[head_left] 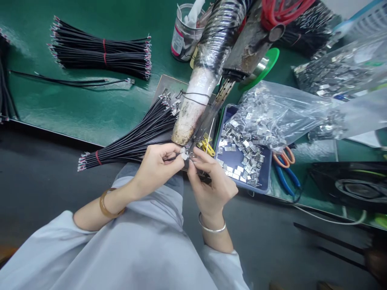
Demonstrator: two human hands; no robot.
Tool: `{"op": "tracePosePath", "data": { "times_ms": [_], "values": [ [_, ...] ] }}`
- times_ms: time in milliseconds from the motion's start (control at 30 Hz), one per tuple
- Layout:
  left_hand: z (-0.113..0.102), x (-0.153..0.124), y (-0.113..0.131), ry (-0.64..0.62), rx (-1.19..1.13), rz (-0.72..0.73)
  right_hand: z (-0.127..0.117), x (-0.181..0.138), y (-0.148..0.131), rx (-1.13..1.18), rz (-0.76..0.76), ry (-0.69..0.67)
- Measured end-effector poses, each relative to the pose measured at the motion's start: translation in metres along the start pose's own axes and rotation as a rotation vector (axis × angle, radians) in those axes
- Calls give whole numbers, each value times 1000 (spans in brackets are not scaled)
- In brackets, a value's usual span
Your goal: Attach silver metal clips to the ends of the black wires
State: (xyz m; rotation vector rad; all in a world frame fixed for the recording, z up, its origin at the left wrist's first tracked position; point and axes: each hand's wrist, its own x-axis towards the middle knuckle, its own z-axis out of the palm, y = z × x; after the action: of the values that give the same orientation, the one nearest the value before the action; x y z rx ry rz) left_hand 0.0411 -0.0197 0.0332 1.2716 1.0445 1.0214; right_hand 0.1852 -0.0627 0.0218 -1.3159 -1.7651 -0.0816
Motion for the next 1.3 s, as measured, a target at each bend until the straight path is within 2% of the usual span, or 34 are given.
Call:
{"op": "tracePosePath", "data": {
  "times_ms": [267,500,567,633,700,767,833,933,1000,1100,1167,1233,1300],
  "values": [
    [-2,-3,2,21,115,154,0,2,-1,-23,-29,38],
    [-2,-5,-3,-53,93,54,-3,-4,-1,-44,-129,5],
    [-3,-6,-4,-63,147,112,-4,-6,1,-3,-58,13],
    [-4,-8,-6,-71,228,258,-6,-6,2,76,88,-1],
    [-7,-10,-6,-79,307,423,-6,-4,2,196,246,-81],
    [-10,-11,-6,-85,338,495,-6,-1,3,295,325,-162],
    [-13,-11,-6,-92,305,454,-6,1,3,286,252,-155],
    [-15,-11,-4,-117,205,351,-6,0,6,104,-21,-83],
    [-14,-10,-3,-106,150,280,-7,-2,7,28,-95,-14],
    [-9,-8,-2,-49,51,118,-10,-6,6,107,16,234],
    [-7,-7,-2,-19,-20,28,-11,-8,5,208,112,342],
    [-5,-6,-2,-7,-56,-15,-11,-10,4,234,154,327],
    [-4,-5,-3,-3,-59,-29,-10,-12,4,174,119,250]
  ]
}}
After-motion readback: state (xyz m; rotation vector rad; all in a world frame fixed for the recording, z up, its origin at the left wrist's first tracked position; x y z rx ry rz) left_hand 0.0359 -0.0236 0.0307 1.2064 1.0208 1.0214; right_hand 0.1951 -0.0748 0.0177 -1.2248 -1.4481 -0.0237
